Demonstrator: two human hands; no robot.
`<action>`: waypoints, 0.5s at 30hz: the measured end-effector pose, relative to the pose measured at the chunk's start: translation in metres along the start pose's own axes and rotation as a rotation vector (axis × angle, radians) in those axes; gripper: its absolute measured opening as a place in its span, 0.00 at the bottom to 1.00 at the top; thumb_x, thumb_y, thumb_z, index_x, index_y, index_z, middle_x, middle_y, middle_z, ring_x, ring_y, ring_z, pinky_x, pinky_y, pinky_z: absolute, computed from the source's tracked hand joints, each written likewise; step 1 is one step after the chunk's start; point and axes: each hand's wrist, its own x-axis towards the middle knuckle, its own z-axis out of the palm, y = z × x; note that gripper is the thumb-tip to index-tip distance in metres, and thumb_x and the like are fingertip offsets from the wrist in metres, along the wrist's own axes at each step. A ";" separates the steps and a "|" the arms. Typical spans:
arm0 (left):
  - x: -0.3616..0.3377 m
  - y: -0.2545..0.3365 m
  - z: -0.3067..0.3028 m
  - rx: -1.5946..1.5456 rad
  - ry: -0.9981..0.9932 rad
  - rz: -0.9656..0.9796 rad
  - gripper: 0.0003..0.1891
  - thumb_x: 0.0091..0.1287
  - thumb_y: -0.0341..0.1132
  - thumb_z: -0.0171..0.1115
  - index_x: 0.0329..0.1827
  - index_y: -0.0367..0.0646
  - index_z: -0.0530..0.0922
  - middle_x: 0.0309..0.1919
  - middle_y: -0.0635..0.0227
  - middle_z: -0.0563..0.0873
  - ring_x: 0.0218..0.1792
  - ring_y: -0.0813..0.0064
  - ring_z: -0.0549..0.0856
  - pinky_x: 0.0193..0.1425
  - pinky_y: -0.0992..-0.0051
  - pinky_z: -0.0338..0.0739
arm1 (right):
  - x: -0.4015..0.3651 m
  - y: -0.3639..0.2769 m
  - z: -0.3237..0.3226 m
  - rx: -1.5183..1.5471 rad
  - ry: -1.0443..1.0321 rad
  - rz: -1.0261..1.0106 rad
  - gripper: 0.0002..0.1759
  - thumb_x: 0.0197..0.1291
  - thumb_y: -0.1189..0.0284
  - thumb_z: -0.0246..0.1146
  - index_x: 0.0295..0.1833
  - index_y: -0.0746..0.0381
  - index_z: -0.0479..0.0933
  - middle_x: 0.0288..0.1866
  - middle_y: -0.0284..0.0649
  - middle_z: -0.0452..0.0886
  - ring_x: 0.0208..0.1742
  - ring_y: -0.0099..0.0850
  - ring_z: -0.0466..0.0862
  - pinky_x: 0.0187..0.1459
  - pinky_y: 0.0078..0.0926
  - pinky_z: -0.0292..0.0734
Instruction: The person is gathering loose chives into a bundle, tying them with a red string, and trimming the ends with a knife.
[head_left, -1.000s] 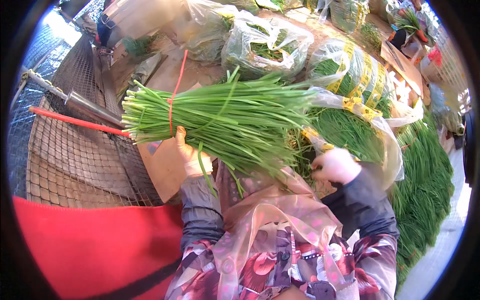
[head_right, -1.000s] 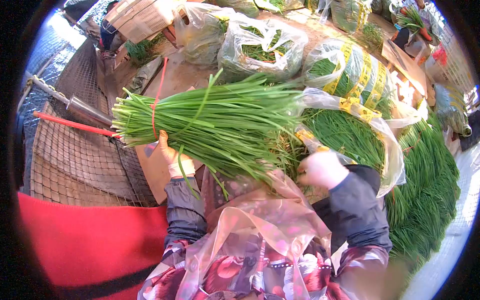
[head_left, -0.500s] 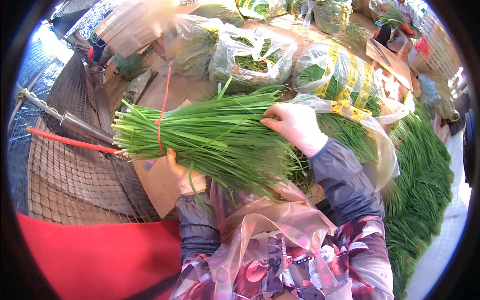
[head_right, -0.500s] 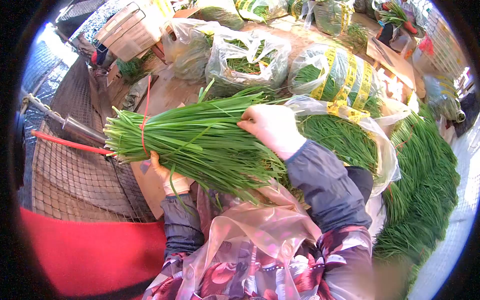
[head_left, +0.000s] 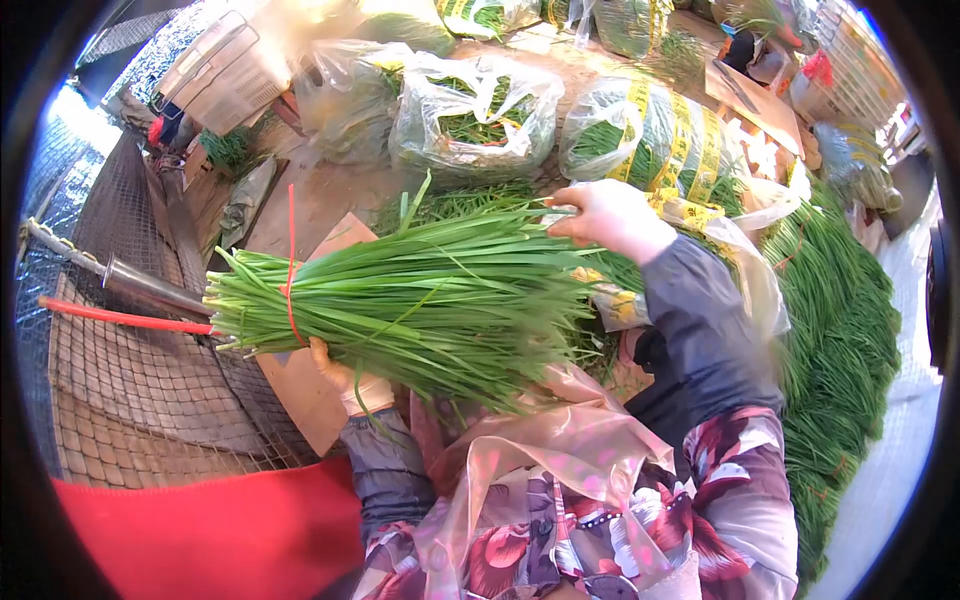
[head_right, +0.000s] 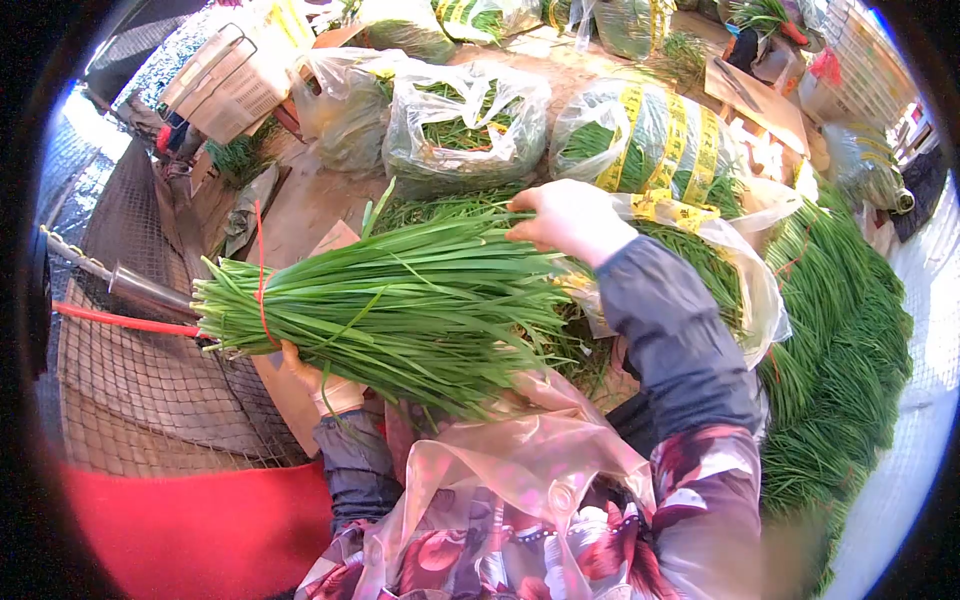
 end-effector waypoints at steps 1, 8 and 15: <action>-0.001 -0.001 0.002 0.011 -0.007 0.010 0.30 0.66 0.51 0.61 0.67 0.43 0.71 0.62 0.62 0.78 0.60 0.59 0.78 0.65 0.53 0.73 | 0.011 0.003 0.008 -0.065 0.027 -0.023 0.23 0.56 0.54 0.65 0.52 0.56 0.83 0.27 0.36 0.86 0.36 0.34 0.87 0.41 0.34 0.79; -0.004 -0.003 0.013 -0.007 -0.026 -0.041 0.30 0.66 0.50 0.61 0.67 0.42 0.72 0.62 0.62 0.78 0.60 0.59 0.78 0.65 0.54 0.73 | 0.024 0.026 0.042 0.793 0.273 0.138 0.16 0.60 0.62 0.61 0.46 0.61 0.83 0.26 0.37 0.84 0.28 0.27 0.82 0.35 0.27 0.76; 0.001 0.003 0.015 -0.029 0.123 -0.041 0.32 0.61 0.51 0.67 0.66 0.46 0.73 0.63 0.64 0.78 0.61 0.57 0.77 0.66 0.50 0.71 | -0.041 0.079 0.036 0.157 0.015 0.226 0.19 0.60 0.57 0.66 0.39 0.64 0.85 0.30 0.40 0.87 0.34 0.28 0.87 0.39 0.27 0.80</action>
